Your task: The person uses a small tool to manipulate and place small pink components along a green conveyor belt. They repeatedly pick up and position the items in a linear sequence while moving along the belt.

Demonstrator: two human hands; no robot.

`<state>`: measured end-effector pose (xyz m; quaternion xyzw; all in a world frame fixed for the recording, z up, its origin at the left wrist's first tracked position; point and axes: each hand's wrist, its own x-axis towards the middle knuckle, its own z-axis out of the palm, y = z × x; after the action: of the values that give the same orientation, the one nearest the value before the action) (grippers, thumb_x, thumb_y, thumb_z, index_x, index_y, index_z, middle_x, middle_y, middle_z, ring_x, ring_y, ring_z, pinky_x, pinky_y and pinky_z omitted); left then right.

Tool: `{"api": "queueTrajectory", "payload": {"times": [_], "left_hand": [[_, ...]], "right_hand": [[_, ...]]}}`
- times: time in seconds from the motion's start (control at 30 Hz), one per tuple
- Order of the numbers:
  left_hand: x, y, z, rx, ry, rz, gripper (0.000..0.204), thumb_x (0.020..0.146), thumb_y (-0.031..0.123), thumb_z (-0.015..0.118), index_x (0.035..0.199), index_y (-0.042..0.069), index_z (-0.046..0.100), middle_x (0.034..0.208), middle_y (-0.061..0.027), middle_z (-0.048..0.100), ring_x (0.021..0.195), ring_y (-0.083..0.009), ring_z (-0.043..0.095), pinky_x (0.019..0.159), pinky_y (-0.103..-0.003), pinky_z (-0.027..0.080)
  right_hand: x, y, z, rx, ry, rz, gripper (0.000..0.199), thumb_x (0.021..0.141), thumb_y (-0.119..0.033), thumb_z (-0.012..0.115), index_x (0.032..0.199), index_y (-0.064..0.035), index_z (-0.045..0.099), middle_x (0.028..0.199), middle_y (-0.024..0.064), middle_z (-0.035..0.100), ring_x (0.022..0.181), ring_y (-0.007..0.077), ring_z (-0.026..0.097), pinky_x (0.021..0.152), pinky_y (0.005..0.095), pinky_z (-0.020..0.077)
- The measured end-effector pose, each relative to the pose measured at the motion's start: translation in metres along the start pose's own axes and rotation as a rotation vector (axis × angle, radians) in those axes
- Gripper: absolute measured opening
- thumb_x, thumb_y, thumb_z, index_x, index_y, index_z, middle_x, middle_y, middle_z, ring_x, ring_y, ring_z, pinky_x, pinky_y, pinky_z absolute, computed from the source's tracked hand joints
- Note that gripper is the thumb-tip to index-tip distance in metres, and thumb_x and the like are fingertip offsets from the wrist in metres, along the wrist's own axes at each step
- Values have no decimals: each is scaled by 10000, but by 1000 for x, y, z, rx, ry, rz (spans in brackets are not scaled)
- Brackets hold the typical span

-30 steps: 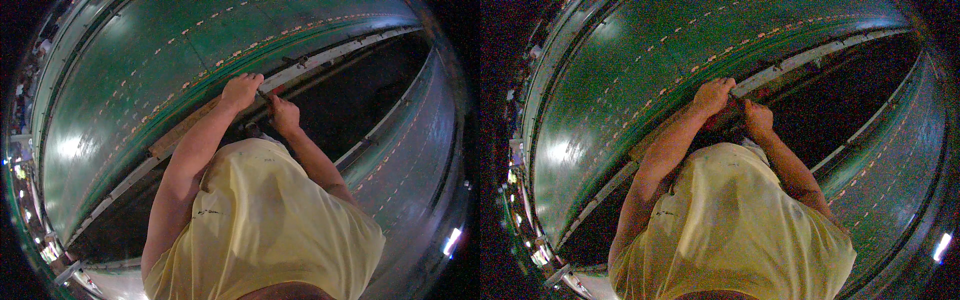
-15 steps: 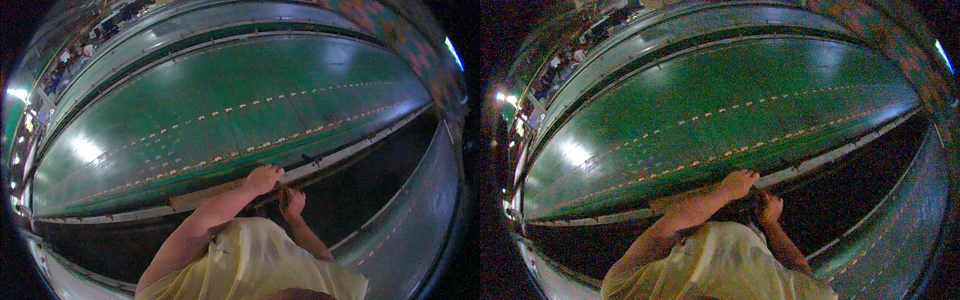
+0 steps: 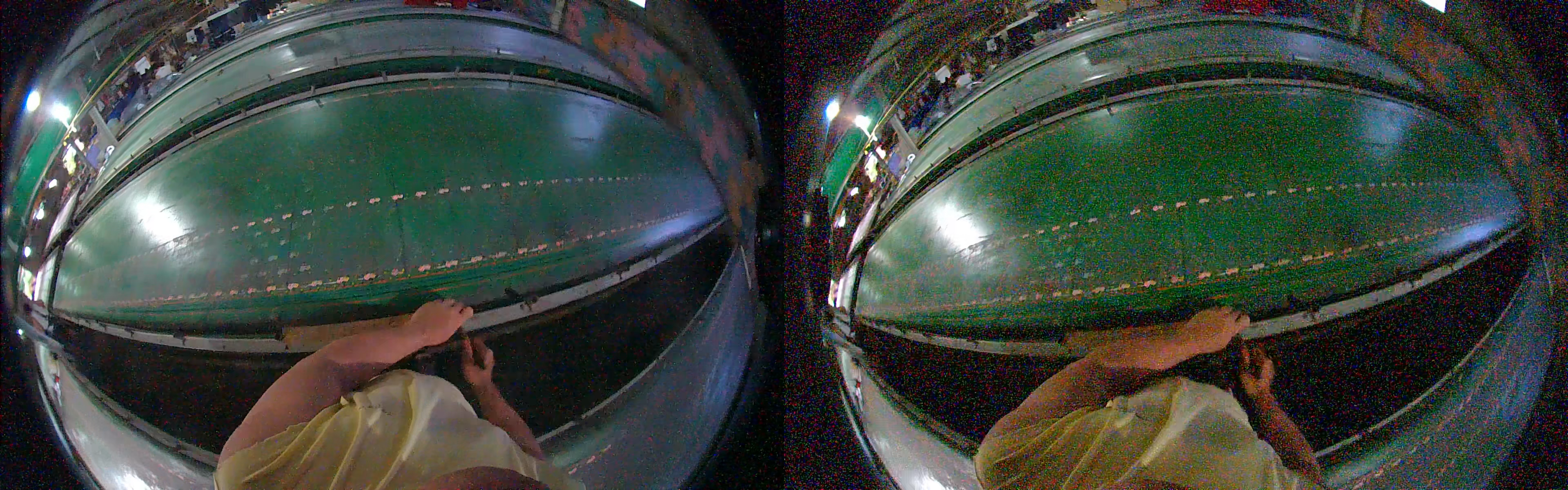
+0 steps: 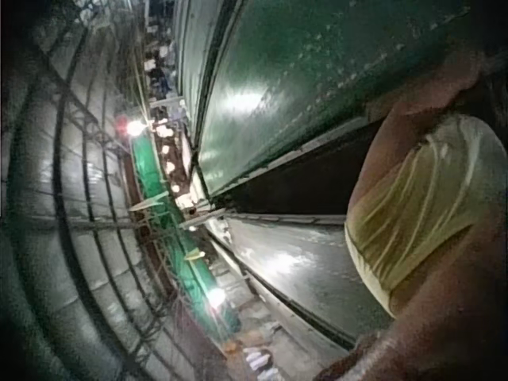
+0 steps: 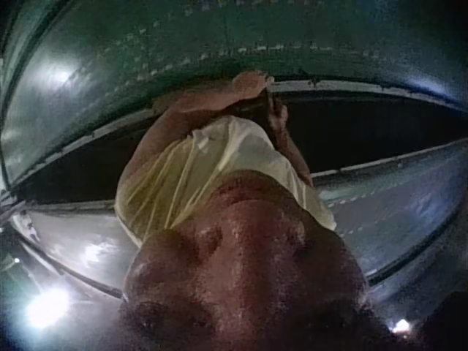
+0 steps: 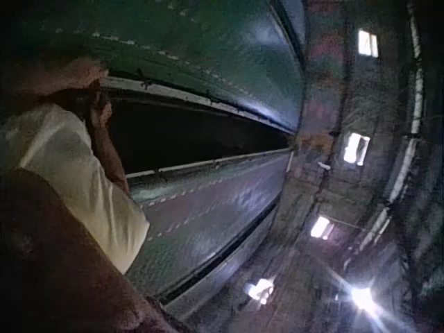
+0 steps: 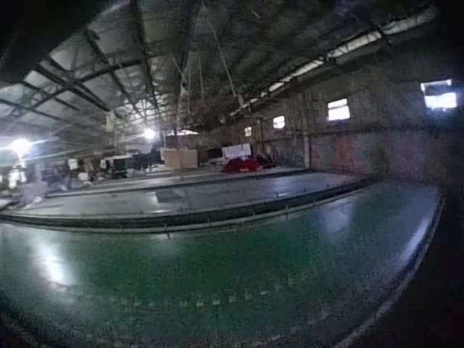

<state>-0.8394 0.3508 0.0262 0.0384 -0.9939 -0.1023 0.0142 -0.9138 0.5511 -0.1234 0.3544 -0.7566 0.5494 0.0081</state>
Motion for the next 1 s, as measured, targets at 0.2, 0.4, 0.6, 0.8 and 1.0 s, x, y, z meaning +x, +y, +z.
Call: {"api": "queueTrajectory", "payload": {"times": [0.2, 0.4, 0.6, 0.8, 1.0], "left_hand": [[-7, -6, 9, 23, 18, 7, 307, 971, 144, 615, 1266, 60, 605, 1191, -140, 718, 1197, -350, 689, 958, -485, 623], [-8, 2, -6, -7, -37, -8, 338, 950, 117, 626, 1281, 55, 603, 1205, -148, 712, 1219, -358, 680, 993, -477, 612], [-9, -15, 11, 0, -52, 22, 422, 913, 128, 675, 1320, 53, 591, 1255, -169, 695, 1244, -366, 670, 999, -479, 610], [-6, -3, -13, -19, -91, -25, 436, 899, 152, 714, 1304, 54, 588, 1241, -168, 693, 1224, -380, 676, 962, -497, 619], [-9, -7, 11, -136, 31, -10, 385, 910, 147, 698, 1271, 59, 596, 1213, -164, 691, 1196, -383, 680, 932, -520, 624]], "right_hand": [[2, -28, 2, 657, -191, 858, 279, 1064, -348, 737, 878, -157, 654, 681, -18, 557, 606, 137, 537, 524, 339, 409], [18, -57, -21, 1609, -395, 1474, 349, 1107, -436, 582, 951, -133, 656, 647, -9, 429, 518, 178, 359, 508, 367, 321], [24, -58, -23, 1389, -442, 1412, 364, 1081, -451, 615, 1002, -108, 707, 633, -6, 436, 508, 168, 366, 506, 355, 318], [8, -39, -17, 770, -226, 1065, 215, 1057, -269, 741, 1124, -64, 753, 714, 2, 625, 586, 147, 578, 541, 323, 443], [10, -33, -34, 81, -266, 202, 298, 1024, -159, 733, 1273, 1, 759, 1010, 111, 803, 797, 187, 719, 730, 355, 555]]}}
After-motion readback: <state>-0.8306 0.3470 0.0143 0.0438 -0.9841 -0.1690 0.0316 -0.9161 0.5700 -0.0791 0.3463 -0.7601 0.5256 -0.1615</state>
